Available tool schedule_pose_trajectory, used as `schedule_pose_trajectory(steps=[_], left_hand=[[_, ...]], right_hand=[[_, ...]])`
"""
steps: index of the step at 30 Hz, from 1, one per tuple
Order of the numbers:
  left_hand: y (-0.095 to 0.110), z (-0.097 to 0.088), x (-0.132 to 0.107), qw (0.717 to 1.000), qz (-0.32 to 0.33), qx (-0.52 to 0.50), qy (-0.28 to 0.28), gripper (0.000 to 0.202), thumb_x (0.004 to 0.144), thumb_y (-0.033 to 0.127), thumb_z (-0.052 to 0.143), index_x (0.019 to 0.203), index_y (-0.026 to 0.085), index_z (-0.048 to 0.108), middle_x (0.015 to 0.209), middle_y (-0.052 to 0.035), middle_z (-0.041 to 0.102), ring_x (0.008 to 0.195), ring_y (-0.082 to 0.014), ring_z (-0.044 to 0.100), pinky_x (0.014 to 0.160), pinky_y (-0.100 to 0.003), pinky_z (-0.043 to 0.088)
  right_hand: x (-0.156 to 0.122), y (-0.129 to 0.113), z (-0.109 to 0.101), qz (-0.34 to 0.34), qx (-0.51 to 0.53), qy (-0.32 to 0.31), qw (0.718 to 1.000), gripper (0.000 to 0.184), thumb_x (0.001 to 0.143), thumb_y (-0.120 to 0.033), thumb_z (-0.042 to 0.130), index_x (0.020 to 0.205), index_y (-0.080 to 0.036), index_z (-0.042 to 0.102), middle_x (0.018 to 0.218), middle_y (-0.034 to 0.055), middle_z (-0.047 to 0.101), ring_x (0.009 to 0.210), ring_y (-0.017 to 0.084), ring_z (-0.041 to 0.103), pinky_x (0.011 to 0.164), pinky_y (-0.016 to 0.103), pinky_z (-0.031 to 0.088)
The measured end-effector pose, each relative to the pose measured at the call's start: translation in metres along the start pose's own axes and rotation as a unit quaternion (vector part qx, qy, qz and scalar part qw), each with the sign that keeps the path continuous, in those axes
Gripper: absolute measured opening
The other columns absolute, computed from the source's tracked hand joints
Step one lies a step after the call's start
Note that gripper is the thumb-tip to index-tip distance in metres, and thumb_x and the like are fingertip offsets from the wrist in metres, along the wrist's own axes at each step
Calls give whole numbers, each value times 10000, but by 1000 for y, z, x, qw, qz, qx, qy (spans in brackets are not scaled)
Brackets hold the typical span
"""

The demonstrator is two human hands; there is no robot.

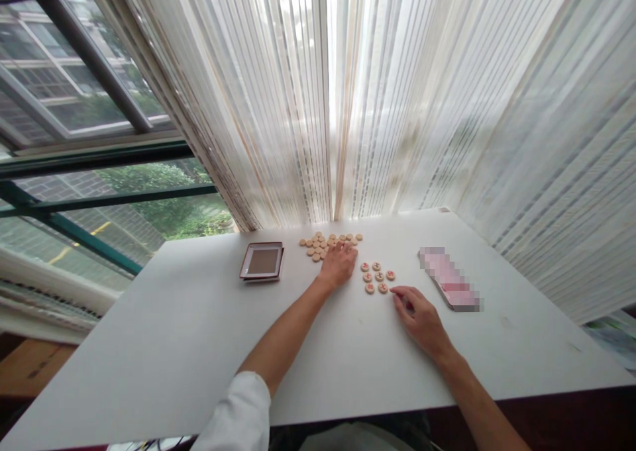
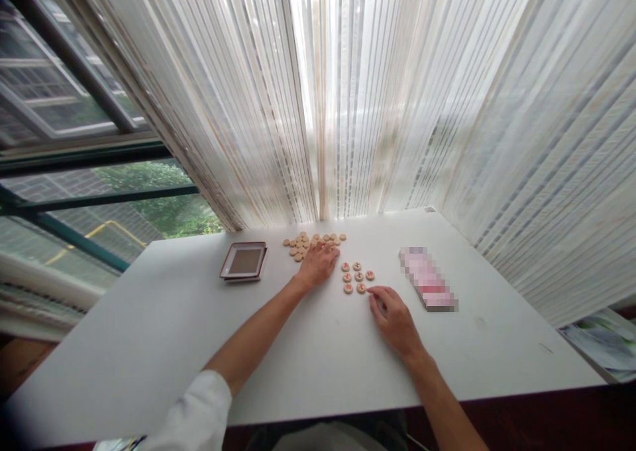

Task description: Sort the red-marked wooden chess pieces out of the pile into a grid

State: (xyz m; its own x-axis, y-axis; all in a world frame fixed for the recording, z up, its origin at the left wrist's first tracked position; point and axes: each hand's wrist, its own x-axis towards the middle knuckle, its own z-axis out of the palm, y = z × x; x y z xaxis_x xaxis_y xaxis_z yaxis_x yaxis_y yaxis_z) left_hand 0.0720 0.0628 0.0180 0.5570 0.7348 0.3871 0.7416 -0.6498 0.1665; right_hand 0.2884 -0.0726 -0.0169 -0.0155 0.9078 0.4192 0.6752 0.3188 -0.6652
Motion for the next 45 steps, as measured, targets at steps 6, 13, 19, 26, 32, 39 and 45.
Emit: schedule_pose_trajectory(steps=[6,13,19,26,32,39,45], left_hand=[[1,-14,-39,999,33,-29,-16,161,919,226,575,1059,225,654,1235,-69,644,1194,-276,498,1012,-467,378],[-2,-28,-88,992,-10,-128,-4,91,901,221,613,963,226,680,1021,-63,729,1013,-245,608,936,-422,451],[-9,-21,-83,961,-78,-261,36,197,897,279,633,1070,185,635,1022,-59,718,845,-160,694,777,-287,551],[-14,-22,-95,874,-153,-454,78,246,864,340,671,1010,143,653,1004,-80,713,881,-165,697,755,-263,575],[-15,-22,-101,825,-215,-520,57,308,807,396,732,974,146,663,996,-81,731,848,-176,704,786,-299,583],[-13,-29,-105,792,-202,-576,18,267,777,362,766,905,145,678,1077,-114,731,932,-216,719,889,-365,579],[-12,-36,-105,794,-195,-576,-14,304,799,384,742,983,144,702,1131,-124,722,971,-228,714,927,-388,573]], right_hand=[[-2,1,-3,-2,13,7,1000,208,969,-276,474,1065,-209,646,1065,88,662,845,215,634,745,356,538],[-3,-14,2,-67,22,33,997,189,950,-246,492,1058,-232,646,1023,90,663,890,237,650,734,369,568],[21,-65,36,-108,73,-80,988,257,933,-164,480,1154,-239,589,1093,87,619,830,195,633,746,355,571],[51,-84,87,-132,108,-81,982,336,850,-37,467,1113,-223,561,1200,98,534,1039,222,612,891,408,558],[46,-72,92,-119,153,-78,978,341,869,-54,481,1122,-258,587,1167,82,552,1053,219,613,873,373,579],[41,-68,89,-121,146,-71,979,249,885,-129,550,1077,-266,629,1101,81,598,956,218,639,840,383,588],[40,-69,85,-94,172,-74,978,192,910,-165,565,1053,-259,652,1080,75,613,879,199,652,802,363,591]])
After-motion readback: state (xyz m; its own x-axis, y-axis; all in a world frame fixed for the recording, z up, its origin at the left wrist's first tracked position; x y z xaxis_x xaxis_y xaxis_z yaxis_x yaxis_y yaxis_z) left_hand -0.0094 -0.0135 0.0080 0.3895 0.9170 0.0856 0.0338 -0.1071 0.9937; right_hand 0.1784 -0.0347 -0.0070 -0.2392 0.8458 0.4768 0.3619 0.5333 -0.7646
